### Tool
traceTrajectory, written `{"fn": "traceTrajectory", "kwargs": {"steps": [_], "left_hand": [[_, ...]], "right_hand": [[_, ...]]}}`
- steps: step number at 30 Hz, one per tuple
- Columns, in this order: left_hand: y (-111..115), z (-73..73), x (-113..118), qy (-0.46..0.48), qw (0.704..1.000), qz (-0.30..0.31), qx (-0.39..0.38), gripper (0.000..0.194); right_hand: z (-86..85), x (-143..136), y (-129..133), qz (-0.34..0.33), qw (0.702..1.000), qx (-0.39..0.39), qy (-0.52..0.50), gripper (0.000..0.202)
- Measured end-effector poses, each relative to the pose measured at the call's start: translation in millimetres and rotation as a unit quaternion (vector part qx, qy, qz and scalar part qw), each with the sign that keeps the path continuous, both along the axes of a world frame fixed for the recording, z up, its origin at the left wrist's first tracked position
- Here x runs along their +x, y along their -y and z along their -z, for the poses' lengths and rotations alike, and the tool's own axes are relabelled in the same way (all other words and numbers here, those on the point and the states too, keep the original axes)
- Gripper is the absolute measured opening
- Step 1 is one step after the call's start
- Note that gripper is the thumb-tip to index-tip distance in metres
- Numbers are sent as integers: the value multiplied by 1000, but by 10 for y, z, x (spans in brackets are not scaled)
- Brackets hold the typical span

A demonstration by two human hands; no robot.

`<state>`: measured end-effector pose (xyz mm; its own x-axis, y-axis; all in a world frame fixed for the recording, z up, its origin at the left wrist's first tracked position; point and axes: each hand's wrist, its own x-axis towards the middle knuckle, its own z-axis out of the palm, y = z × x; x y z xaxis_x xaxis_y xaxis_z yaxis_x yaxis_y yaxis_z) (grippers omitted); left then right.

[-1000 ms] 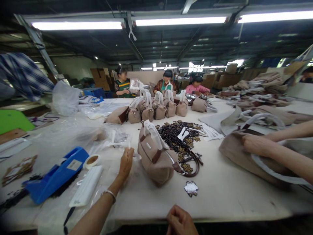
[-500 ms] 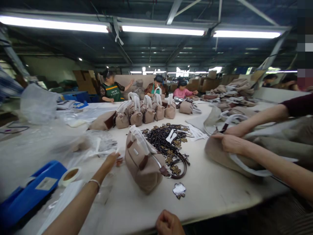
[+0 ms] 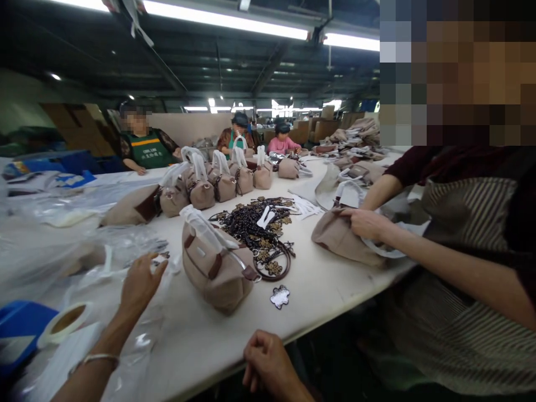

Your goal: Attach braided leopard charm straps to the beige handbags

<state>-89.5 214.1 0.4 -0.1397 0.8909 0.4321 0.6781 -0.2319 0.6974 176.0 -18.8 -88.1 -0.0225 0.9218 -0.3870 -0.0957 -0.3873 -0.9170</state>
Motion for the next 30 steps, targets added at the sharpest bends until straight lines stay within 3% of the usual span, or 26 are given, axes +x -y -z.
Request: {"fn": "traceTrajectory", "kwargs": {"steps": [2, 3, 5, 7, 8, 10, 16, 20, 22, 24, 27, 30], "left_hand": [[410, -43, 169, -50, 993, 33, 99, 27], [661, -37, 276, -57, 989, 84, 108, 27], [1182, 27, 517, -91, 960, 247, 95, 23], [1619, 138, 753, -160, 893, 418, 51, 24], [1775, 197, 849, -181, 871, 456, 22, 24], [1943, 295, 969, -204, 862, 464, -32, 31], [1839, 334, 892, -194, 868, 438, -127, 35], [1774, 335, 950, -238, 880, 389, -131, 31], [1783, 322, 1088, -264, 874, 377, -155, 28], [1811, 271, 1270, -265, 863, 393, -176, 26], [1846, 153, 1516, -222, 857, 428, -184, 27], [1833, 75, 1616, -192, 859, 431, -197, 29]], "right_hand": [[-68, -21, 38, 4, 1000, 28, -13, 22], [-116, -34, 60, -3, 999, 40, -19, 22], [-230, -52, 106, -24, 998, 60, -17, 20], [-353, -36, 154, -39, 996, 83, 10, 14], [-412, -8, 180, -43, 995, 89, 31, 12], [-510, 96, 238, -42, 992, 93, 80, 9], [-600, 671, 427, -17, 973, 80, 216, 14], [-622, 892, 524, 3, 902, 113, 418, 9], [-671, 817, 546, 47, 876, 171, 448, 19], [-718, 637, 539, 61, 879, 230, 414, 25], [-722, 362, 482, 8, 893, 253, 372, 29], [-685, 336, 381, -39, 898, 228, 373, 28]]}}
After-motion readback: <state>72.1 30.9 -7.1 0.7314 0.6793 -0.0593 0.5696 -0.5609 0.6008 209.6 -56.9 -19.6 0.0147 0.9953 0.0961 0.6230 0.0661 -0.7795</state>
